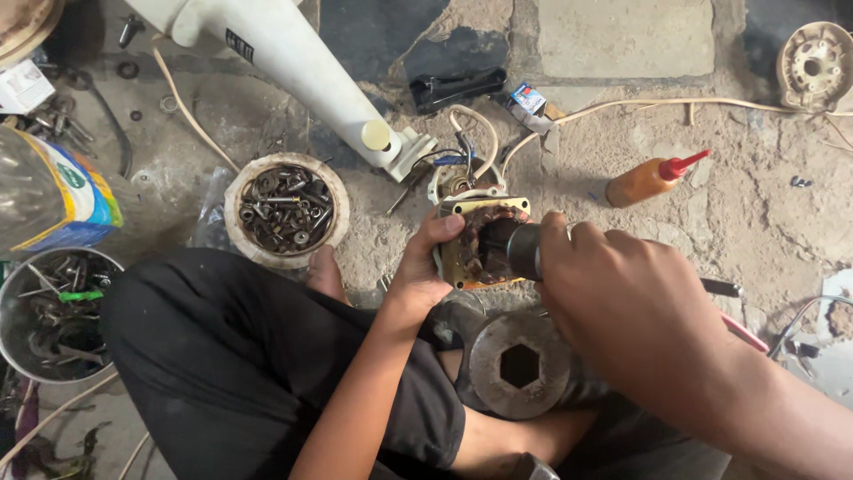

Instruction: The person sits on the floor and works on a disassembled motor component, likely a stator. They use a screwdriver to adjust internal parts and a hammer to tap the component, while handling various small metal parts and tools scattered around.

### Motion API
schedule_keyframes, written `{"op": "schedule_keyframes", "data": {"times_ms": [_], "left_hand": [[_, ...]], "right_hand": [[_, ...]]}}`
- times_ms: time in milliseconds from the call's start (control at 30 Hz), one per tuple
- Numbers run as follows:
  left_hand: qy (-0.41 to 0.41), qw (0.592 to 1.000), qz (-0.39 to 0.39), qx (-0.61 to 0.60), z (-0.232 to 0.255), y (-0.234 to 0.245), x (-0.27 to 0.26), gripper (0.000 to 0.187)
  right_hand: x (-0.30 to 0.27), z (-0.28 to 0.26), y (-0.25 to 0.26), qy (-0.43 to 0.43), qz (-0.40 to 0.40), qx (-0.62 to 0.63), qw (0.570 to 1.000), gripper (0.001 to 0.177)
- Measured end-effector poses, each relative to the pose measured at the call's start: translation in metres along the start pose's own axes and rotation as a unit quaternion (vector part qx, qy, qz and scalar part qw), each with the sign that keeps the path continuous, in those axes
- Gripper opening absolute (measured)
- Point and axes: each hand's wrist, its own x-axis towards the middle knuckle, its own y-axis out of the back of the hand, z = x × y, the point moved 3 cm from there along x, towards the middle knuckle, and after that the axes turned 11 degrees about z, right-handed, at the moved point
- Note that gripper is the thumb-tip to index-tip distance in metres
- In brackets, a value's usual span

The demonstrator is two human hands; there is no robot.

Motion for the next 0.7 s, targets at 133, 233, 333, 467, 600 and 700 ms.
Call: {"op": "schedule_keyframes", "data": {"times_ms": [133,233,333,467,600,700], "left_hand": [[0.002,1.000,0.004,-0.006,-0.001,0.004,0.003,0.068],[0.001,1.000,0.011,0.002,-0.001,0.004,0.003,0.067],[-0.001,1.000,0.030,0.000,0.001,0.003,0.001,0.066],[-0.005,0.999,0.031,-0.006,0.003,0.004,0.001,0.064],[-0.004,0.998,0.053,-0.016,0.002,0.009,0.001,0.061],[-0.006,0.999,0.045,-0.022,0.002,0.009,0.002,0.059]], "right_hand": [[0.007,-0.003,0.005,0.021,0.001,-0.019,1.000,0.047],[0.008,-0.006,0.004,0.049,0.009,-0.048,0.998,0.056],[0.010,-0.005,0.002,0.041,-0.005,-0.041,0.998,0.046],[0.011,-0.006,0.003,0.018,-0.016,-0.017,1.000,0.033],[0.013,-0.008,0.003,0.002,-0.014,-0.014,1.000,0.032],[0.014,-0.009,0.004,0.007,-0.014,-0.027,1.000,0.033]]}}
